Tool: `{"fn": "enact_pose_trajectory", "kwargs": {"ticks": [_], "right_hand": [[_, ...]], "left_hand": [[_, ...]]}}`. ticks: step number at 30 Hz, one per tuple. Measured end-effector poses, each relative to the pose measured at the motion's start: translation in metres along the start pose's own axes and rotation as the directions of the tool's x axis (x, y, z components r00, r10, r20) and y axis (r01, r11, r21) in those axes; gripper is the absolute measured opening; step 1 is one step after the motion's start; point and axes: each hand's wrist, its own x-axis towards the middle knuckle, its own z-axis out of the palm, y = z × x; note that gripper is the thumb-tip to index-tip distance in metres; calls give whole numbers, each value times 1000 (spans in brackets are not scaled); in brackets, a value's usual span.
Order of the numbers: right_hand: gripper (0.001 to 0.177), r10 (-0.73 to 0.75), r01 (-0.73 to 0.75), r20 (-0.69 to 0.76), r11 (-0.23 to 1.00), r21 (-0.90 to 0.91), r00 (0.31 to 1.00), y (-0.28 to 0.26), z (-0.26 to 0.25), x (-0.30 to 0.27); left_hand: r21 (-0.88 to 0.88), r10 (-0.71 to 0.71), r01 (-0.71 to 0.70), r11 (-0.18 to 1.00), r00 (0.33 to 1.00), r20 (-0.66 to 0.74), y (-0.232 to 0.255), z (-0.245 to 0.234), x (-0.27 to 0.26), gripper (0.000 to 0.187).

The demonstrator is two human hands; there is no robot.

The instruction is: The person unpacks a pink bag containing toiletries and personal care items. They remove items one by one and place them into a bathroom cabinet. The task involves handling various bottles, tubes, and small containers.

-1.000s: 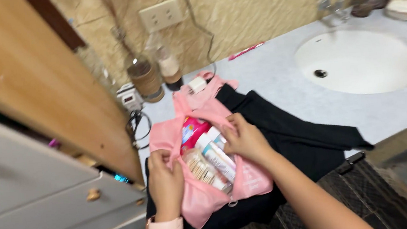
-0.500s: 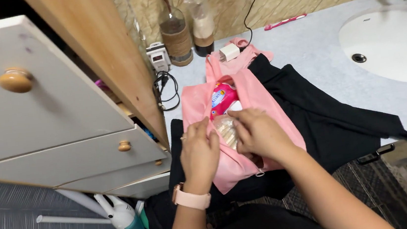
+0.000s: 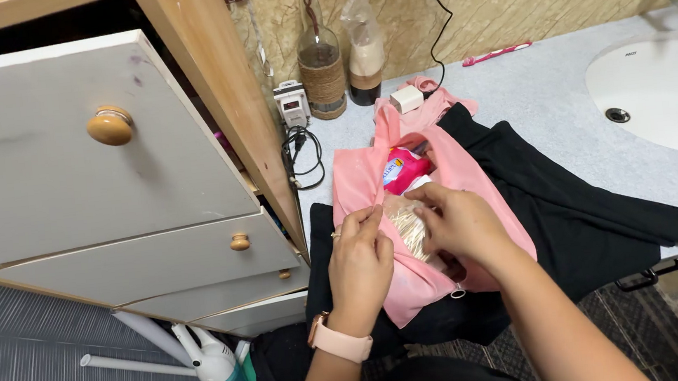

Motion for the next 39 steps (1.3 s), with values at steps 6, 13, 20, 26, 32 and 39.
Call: {"fn": "enact_pose_trajectory", "kwargs": {"ticks": [6,13,20,26,32,39], "right_hand": [[24,-10,10,-56,1000,-6,998,-9,-6,-3],[25,-652,622,-223,758,-195,724,5,1,-2],[22,8,125,-309,905,407,951,26,-18,21],[28,16,210,-307,697,686,951,48,-33,31],[61,-305,337,-154,756,561,940,42,-29,33],[67,-789,789,-41,608,94,613,17,-51,56]], "left_hand": [[90,-88,90,992,996,-25,5,4,1,45],[125,-154,148,981,987,41,1,-2,7,51],[165,-121,118,979,993,10,-3,4,8,54],[223,238,-205,953,962,-132,3,10,9,80],[-817,-70,138,560,990,119,-1,16,28,87],[-851,15,-32,524,999,-28,-17,4,32,75]]}}
